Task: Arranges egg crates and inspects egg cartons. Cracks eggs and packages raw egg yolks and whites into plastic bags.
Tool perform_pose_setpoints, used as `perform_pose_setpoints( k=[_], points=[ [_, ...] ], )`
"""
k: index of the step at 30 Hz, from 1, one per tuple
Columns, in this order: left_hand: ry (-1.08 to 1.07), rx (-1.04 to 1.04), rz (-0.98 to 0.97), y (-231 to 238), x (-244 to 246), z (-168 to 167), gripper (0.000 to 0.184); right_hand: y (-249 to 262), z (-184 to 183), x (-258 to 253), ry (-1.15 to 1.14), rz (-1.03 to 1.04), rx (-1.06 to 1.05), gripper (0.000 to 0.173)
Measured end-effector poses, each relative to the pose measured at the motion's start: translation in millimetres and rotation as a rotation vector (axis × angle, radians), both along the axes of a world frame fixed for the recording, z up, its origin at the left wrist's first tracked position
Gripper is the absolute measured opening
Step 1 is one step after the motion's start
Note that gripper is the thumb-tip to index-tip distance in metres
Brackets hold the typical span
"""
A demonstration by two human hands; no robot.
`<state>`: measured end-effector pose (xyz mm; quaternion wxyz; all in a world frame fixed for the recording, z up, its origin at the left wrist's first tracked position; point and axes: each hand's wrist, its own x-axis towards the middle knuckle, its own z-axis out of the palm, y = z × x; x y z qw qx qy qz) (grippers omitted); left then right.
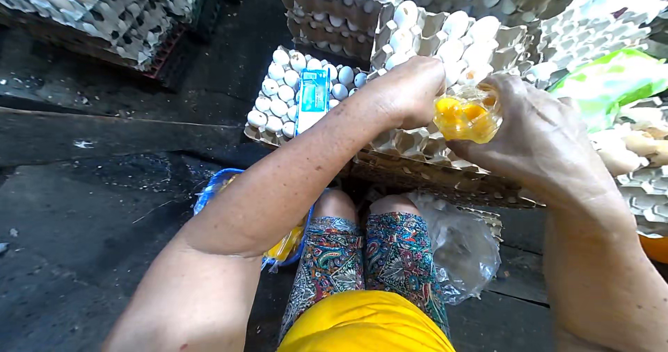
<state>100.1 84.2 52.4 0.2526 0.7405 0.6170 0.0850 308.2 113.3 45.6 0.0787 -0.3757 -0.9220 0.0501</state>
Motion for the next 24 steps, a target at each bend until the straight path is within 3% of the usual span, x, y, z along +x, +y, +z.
perform_pose_setpoints(
  k=[24],
  points=[
    [-0.013,-0.002,0.003,3.6,-3.0,-2.4,0.029,7.1,14.0,-12.1,-0.133,0.017,0.032,0.075]
  ],
)
